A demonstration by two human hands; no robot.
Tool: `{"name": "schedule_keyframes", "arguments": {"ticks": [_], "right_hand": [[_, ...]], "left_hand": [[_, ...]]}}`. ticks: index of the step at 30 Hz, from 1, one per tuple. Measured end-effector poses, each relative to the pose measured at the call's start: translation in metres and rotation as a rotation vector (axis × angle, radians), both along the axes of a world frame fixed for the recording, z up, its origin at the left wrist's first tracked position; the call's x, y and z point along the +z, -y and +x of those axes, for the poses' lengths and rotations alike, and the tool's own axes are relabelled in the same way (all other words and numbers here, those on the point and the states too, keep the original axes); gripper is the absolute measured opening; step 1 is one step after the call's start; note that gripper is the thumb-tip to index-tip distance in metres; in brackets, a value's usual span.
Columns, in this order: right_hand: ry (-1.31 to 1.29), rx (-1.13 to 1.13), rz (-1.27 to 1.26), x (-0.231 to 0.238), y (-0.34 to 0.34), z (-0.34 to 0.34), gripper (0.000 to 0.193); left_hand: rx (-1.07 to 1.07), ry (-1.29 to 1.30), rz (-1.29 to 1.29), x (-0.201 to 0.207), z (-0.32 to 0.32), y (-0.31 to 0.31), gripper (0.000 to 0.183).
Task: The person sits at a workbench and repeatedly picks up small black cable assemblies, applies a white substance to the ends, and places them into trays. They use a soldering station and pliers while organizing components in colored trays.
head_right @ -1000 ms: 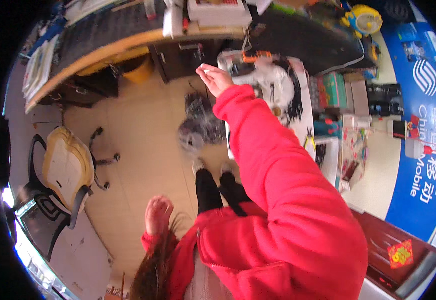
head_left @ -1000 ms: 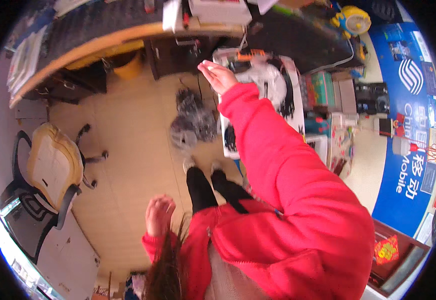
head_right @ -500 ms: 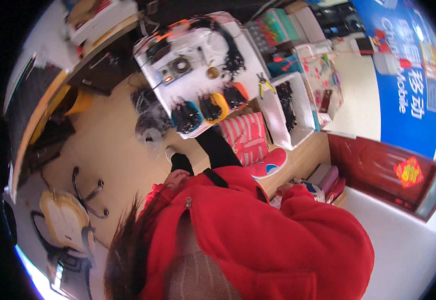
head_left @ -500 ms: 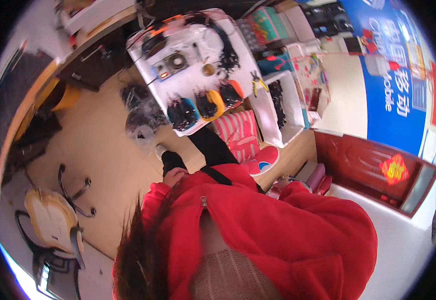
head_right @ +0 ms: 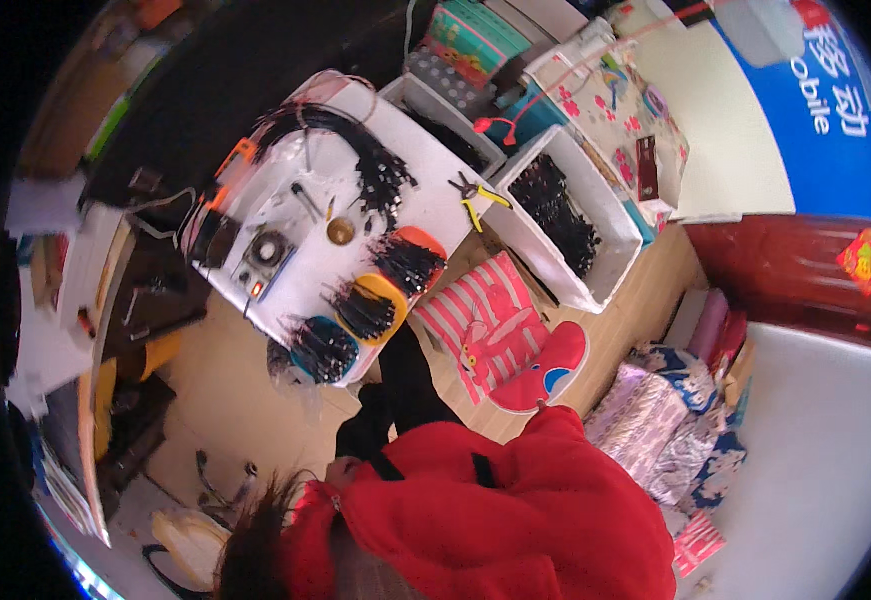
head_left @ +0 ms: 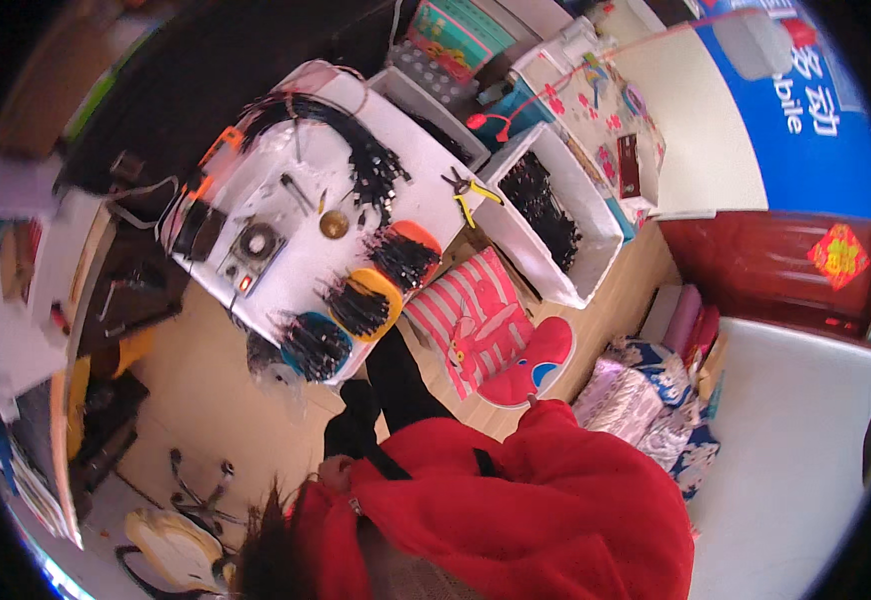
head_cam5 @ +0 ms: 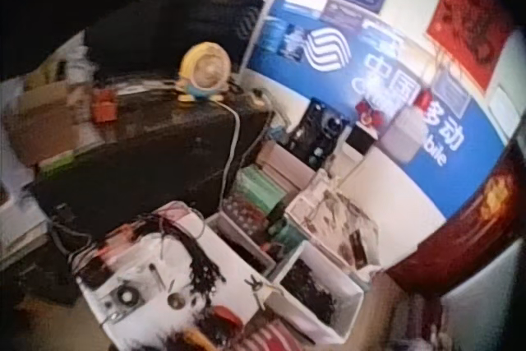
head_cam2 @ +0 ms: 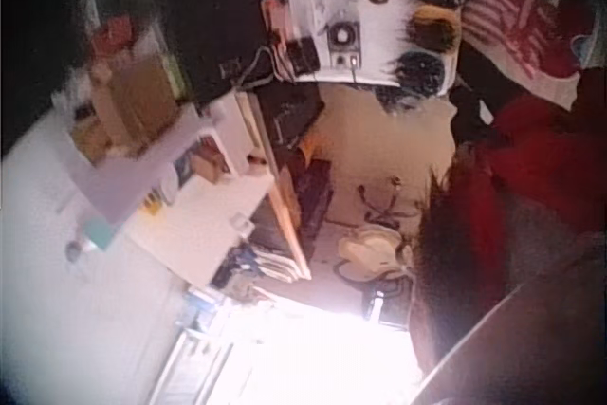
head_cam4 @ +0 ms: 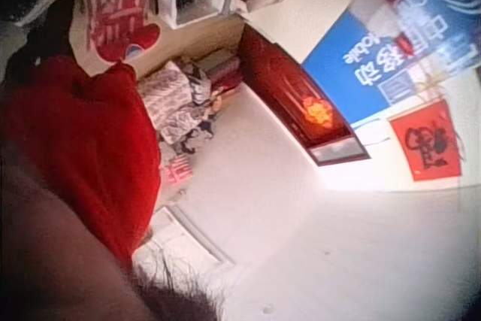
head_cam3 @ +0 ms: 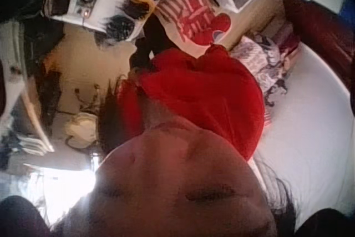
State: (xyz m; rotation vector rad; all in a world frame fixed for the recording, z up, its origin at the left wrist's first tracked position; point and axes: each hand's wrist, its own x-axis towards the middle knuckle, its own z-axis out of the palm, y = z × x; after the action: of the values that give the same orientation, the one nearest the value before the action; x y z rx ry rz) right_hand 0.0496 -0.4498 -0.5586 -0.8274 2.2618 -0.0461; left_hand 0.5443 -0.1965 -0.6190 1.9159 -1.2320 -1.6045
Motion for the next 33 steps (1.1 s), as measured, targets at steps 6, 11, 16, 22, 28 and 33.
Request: {"name": "schedule_keyframes", "arguments": {"ticks": [6, 11, 16, 22, 28, 33], "right_hand": [[0.012, -0.252, -0.304, -0.047, -0.017, 0.004, 0.04], [0.167, -0.525, -0.492, -0.09, -0.034, -0.008, 0.053], [0.097, -0.537, -0.367, -0.11, -0.054, -0.032, 0.056], [0.185, -0.654, -0.29, -0.093, -0.063, -0.06, 0.048], [0.044, -0.289, -0.257, -0.072, -0.079, -0.097, 0.049], [-0.164, -0.352, -0.068, -0.084, -0.095, -0.091, 0.069]], "left_hand": [[-0.165, -0.054, 0.167, -0.009, 0.003, 0.035, 0.02], [-0.121, -0.179, 0.318, -0.012, 0.004, 0.068, 0.017], [-0.205, -0.129, 0.175, -0.015, 0.012, 0.083, 0.017], [-0.288, -0.071, 0.124, -0.011, 0.029, 0.079, 0.02], [-0.442, 0.037, 0.137, -0.037, 0.055, 0.059, 0.022], [-0.549, 0.164, 0.102, -0.081, 0.072, 0.048, 0.027]]}}
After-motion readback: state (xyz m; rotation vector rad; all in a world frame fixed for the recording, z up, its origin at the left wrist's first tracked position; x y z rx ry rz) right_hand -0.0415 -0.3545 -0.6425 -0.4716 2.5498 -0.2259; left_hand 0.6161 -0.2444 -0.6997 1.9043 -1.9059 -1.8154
